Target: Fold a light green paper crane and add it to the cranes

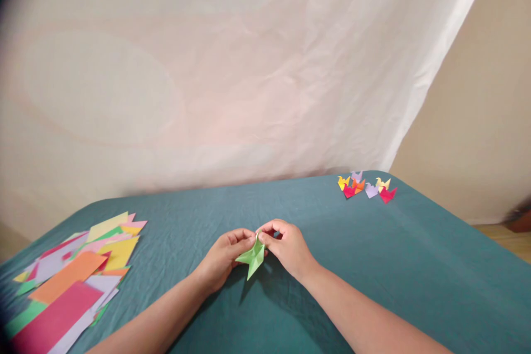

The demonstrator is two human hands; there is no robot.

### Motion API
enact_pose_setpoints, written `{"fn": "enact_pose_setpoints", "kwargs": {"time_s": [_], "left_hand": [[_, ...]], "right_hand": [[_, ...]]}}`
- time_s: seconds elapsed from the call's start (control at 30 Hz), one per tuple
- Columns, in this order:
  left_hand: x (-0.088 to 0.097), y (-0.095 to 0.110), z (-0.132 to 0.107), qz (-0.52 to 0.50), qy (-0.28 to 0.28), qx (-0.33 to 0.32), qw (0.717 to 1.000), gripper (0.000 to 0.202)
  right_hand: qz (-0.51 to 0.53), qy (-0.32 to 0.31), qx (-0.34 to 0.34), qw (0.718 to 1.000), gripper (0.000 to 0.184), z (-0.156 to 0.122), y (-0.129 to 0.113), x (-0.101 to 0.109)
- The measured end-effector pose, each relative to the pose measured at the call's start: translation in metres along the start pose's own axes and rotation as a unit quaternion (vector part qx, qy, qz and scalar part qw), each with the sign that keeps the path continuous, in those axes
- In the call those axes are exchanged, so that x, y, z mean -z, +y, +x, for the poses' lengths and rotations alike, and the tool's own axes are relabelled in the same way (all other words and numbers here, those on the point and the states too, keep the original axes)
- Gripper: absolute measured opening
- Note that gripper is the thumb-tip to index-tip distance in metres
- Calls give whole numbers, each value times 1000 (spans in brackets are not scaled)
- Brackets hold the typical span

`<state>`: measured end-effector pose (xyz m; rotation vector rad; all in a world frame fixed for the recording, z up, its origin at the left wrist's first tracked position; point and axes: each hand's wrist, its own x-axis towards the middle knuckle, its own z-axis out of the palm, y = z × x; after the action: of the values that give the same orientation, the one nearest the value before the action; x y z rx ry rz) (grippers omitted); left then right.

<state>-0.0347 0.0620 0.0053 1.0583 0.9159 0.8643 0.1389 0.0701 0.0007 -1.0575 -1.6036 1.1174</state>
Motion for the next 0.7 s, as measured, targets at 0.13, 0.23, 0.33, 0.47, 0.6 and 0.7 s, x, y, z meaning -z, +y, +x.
{"fn": "enact_pose_setpoints", "kwargs": {"time_s": [0.13, 0.23, 0.33, 0.47, 0.6, 0.7], "left_hand": [[3, -2, 1, 19, -1, -22, 1000, 30], [3, -2, 2, 28, 4, -29, 999, 30], [2, -3, 3, 22, 1, -23, 999, 30], [2, -4, 3, 18, -1, -24, 1000, 29], [2, -4, 3, 31, 2, -33, 999, 30], [1, -3, 3, 47, 5, -34, 998, 31]], "right_hand": [[1, 16, -12, 1000, 10, 1, 1, -2], [1, 15, -9, 1000, 9, 0, 0, -2], [-14, 17, -2, 1000, 11, -2, -1, -2], [-33, 21, 3, 999, 12, -2, -2, -3], [-47, 18, 12, 999, 12, -3, -3, -4], [-54, 17, 16, 998, 11, -4, -4, -4]]}}
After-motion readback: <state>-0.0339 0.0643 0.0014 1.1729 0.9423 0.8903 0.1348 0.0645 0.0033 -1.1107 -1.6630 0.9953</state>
